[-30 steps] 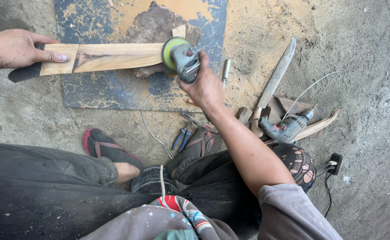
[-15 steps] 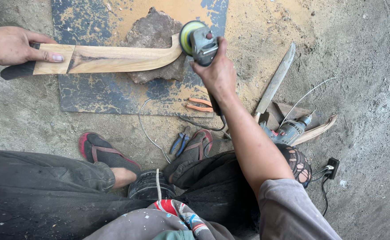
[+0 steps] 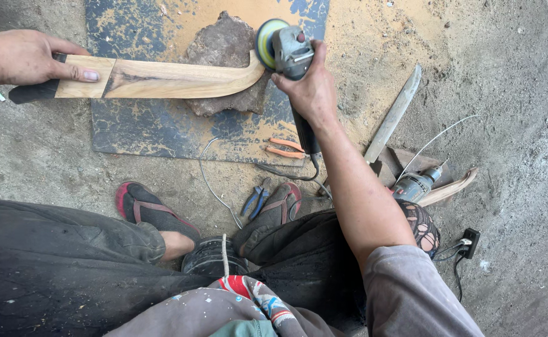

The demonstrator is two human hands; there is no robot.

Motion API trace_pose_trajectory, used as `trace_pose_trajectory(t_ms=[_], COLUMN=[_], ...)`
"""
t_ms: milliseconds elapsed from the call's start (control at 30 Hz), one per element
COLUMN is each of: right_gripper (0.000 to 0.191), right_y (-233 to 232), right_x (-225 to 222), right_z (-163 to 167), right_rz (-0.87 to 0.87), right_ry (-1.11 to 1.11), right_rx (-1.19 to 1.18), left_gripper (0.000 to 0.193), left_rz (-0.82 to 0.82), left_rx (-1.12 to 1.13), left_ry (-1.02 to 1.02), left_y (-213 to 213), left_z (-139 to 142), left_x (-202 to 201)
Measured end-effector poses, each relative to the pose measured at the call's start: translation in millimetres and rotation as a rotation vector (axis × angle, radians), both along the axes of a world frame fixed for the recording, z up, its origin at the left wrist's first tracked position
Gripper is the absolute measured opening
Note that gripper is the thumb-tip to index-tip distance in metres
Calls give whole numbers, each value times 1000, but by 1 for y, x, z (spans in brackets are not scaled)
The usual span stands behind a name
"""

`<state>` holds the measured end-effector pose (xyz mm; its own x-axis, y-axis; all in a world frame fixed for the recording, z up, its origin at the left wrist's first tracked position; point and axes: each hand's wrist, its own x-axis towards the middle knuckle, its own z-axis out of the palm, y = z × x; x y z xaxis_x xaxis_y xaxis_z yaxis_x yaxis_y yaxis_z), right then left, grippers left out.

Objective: The person uses an angle grinder with a sanding disc to smooth the surface of a curved piece of wood. They hold the wood with one hand and operate the tool with the other, moving it along the edges and flat surfaces to remove roughness.

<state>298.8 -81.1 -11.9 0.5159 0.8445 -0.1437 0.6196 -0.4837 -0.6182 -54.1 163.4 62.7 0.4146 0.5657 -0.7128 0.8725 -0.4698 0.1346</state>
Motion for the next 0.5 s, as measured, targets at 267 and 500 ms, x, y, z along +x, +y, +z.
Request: trace_pose_trajectory(t_ms=[267, 500], right_gripper=[103, 99], right_y=[-34, -40], right_x=[-53, -83], right_z=[30, 39], right_rz=[-44, 96], right_ry=[62, 7], right_rx=[-285, -378], left_gripper=[74, 76], left_rz=[-21, -52], left_rx=[41, 64], left_ry=[2, 0], left_y=[-17, -19], left_z=[20, 33], left_x=[8, 16])
